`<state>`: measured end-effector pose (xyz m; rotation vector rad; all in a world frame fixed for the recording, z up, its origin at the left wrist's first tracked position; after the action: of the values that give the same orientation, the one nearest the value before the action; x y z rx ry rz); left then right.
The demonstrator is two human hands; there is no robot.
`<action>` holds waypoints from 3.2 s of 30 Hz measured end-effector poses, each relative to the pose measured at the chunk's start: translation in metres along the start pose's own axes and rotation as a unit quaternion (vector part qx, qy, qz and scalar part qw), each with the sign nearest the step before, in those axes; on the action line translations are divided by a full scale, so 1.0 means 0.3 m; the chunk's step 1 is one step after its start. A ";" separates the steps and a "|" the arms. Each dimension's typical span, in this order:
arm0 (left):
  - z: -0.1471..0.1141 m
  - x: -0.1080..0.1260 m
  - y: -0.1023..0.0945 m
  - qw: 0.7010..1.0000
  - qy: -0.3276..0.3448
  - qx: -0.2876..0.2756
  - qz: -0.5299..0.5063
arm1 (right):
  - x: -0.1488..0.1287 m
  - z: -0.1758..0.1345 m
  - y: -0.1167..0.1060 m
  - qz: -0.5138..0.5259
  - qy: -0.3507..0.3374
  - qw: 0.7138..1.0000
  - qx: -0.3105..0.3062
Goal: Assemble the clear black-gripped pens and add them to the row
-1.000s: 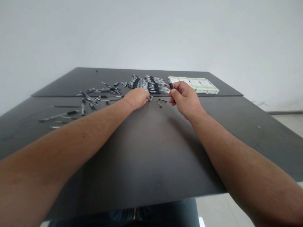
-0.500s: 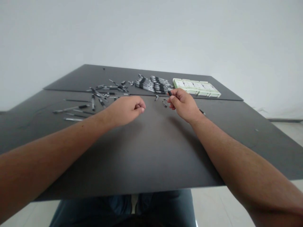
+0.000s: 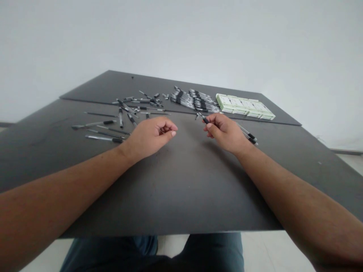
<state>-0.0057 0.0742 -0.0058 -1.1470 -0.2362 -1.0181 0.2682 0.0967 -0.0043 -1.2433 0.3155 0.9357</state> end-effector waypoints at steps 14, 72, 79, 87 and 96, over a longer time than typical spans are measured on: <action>-0.016 -0.005 0.013 0.999 -0.023 0.015 -0.047 | -0.125 -0.054 0.058 -0.111 -0.132 0.983 -0.069; -0.030 0.044 0.047 0.998 0.006 -0.065 0.023 | -0.168 -0.077 0.083 -0.138 -0.095 0.982 -0.083; -0.030 0.047 0.046 0.997 0.017 -0.067 0.025 | -0.179 -0.074 0.092 -0.174 -0.138 0.966 -0.129; -0.033 0.050 0.045 0.997 0.015 -0.069 0.028 | -0.175 -0.071 0.083 -0.166 -0.127 0.970 -0.124; -0.033 0.052 0.047 0.997 0.023 -0.064 0.022 | -0.171 -0.072 0.085 -0.163 -0.136 0.968 -0.132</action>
<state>0.0106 0.0581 -0.0095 -1.2372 -0.1094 -1.0309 0.2237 0.0557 0.0059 -1.3383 -0.2338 0.8651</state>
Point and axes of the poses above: each hand's wrist, its own z-axis towards the middle knuckle, its own y-axis out of the palm, x = y × z, the point moved 5 cm from there along z, towards the middle knuckle, and after that the axes turned 1 degree about y, right-handed, at the moved point
